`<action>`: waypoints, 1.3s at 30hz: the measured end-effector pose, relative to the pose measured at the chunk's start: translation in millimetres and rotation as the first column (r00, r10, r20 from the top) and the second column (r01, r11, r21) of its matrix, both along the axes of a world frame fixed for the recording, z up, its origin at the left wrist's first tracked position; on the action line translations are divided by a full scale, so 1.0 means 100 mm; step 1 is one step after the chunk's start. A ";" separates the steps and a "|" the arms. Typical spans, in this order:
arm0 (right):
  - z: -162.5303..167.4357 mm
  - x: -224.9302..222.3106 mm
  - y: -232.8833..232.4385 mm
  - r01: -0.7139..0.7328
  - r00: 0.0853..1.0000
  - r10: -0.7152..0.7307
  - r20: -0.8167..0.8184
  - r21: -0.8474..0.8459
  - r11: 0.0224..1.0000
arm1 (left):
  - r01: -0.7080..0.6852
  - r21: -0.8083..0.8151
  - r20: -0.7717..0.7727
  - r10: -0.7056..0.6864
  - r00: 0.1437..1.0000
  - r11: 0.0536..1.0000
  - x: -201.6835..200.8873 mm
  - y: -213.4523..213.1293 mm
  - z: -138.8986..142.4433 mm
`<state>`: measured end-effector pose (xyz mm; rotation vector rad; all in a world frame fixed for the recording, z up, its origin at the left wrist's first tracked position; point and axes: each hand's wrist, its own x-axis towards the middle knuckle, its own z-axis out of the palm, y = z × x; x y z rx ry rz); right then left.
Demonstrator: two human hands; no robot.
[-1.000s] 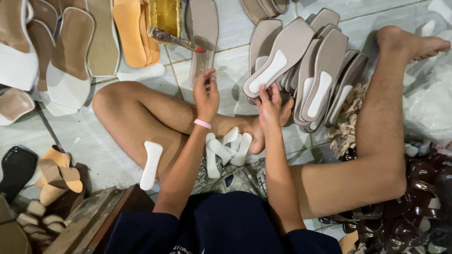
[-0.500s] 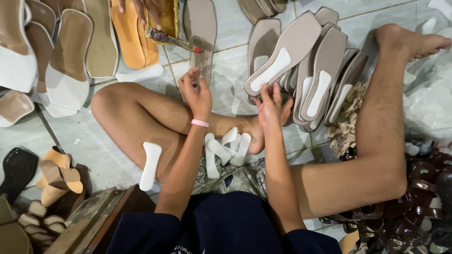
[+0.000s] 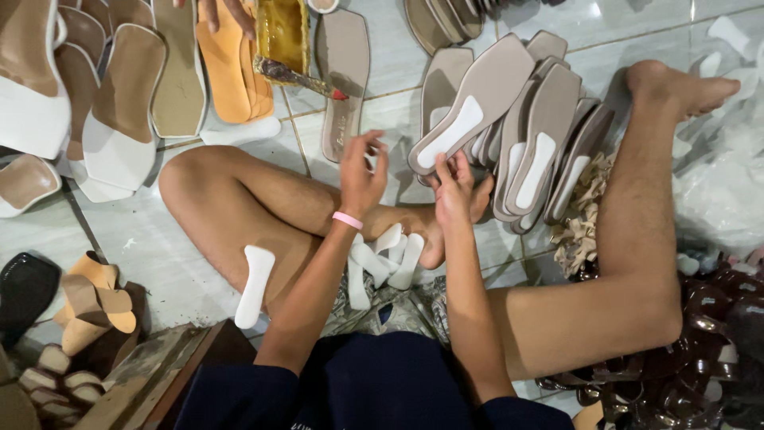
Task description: The person sits on the floor and assembles slipper insoles by applying adhesive with a brush and pressing white foam pads onto the insoles. The person handles multiple insoles and foam pads, repeating the gluing and pressing steps for each unit.
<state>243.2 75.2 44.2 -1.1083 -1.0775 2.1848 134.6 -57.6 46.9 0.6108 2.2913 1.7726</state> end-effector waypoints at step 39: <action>0.25 -0.88 -0.19 -0.307 0.900 0.329 -0.286 0.122 0.944 | -0.377 0.446 0.524 0.104 0.845 0.812 -0.25 -0.20 -0.03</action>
